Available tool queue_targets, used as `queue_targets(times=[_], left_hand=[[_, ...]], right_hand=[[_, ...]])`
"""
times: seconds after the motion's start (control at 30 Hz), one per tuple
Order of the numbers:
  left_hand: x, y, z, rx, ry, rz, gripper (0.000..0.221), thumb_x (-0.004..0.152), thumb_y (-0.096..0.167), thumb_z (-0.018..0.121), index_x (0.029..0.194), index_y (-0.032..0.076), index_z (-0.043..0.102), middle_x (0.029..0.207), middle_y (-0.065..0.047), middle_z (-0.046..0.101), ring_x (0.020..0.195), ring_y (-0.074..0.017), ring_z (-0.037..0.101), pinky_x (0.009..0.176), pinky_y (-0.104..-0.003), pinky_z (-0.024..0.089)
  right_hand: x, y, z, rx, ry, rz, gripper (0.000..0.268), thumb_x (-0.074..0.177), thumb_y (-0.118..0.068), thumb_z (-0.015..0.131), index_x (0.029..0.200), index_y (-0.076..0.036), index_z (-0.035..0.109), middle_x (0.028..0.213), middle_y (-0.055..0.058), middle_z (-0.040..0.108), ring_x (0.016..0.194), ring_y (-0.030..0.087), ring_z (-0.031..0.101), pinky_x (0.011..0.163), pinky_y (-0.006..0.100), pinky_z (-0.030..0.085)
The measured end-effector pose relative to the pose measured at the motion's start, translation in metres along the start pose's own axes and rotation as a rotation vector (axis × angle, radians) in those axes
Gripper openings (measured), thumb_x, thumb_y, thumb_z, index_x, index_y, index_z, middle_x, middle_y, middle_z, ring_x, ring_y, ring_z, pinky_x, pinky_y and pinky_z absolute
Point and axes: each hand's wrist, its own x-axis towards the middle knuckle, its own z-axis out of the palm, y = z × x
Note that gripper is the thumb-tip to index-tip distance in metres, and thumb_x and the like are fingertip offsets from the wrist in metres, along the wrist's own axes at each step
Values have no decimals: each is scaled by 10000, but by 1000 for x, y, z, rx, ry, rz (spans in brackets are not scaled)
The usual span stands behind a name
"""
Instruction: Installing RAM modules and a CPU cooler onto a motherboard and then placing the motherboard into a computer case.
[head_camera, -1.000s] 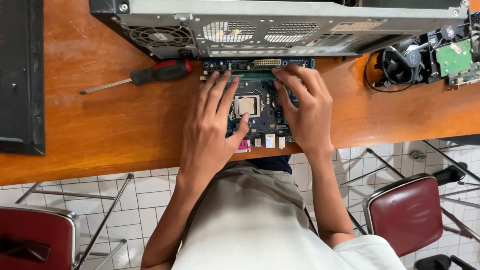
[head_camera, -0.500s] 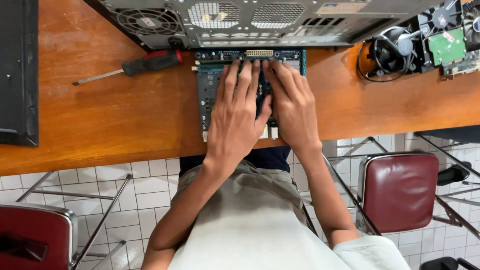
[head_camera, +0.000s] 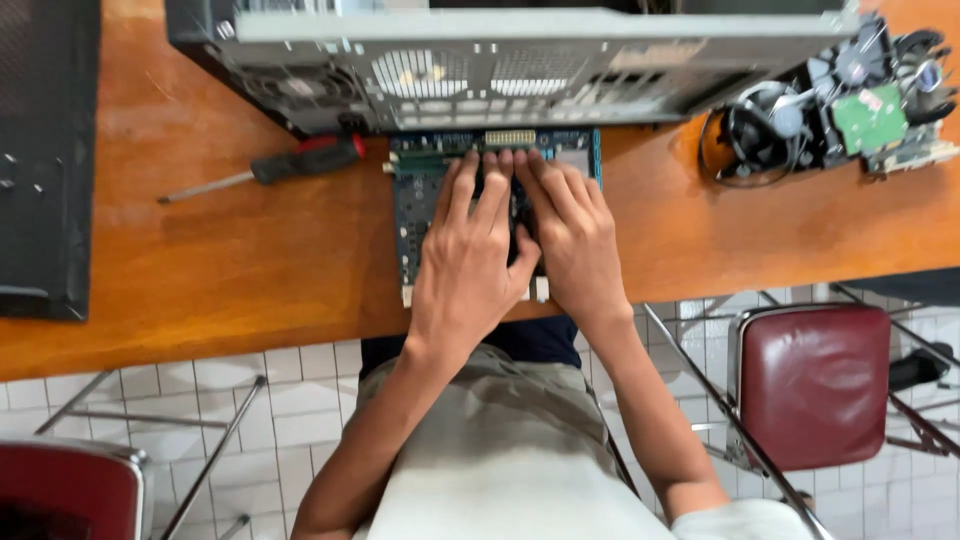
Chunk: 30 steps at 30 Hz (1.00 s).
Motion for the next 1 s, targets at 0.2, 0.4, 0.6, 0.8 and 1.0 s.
queue_targets(times=[0.2,0.4,0.6,0.8,1.0], left_hand=[[-10,-18,-16,-311,-24,-50,553,997,231,550,1477,-38,491,1458,-202,539,1406,-351,474,1287,-519,226],[-25,-36,-26,-182,73,-212,505,1038,168,529,1506,-8,453,1486,-181,458,1415,-387,444,1234,-515,359],[-29,-38,-7,77,74,-181,515,960,103,567,1458,-22,538,1469,-155,514,1429,-310,469,1217,-440,375],[-25,-34,-6,30,79,-184,456,1008,21,481,1451,-81,510,1450,-190,495,1418,-342,474,1235,-443,367],[-27,-46,-1,67,79,-110,448,1034,107,439,1422,-99,528,1400,-197,524,1395,-343,492,1241,-437,371]], right_hand=[[5,-2,-14,171,-45,77,377,1029,63,523,1401,56,586,1355,171,609,1204,354,587,1009,460,503],[25,-34,-30,235,11,149,411,1026,106,531,1418,-14,568,1353,169,575,1222,365,576,984,461,484],[32,-78,8,-6,-51,209,368,1049,-112,554,1398,-3,595,1365,139,574,1271,305,573,1035,429,480],[32,-86,8,-171,-84,227,421,1078,-39,503,1499,-27,502,1469,142,476,1410,295,443,1132,414,402],[31,-85,10,-139,-56,210,394,1108,-176,477,1468,-31,544,1412,115,529,1379,272,505,983,362,475]])
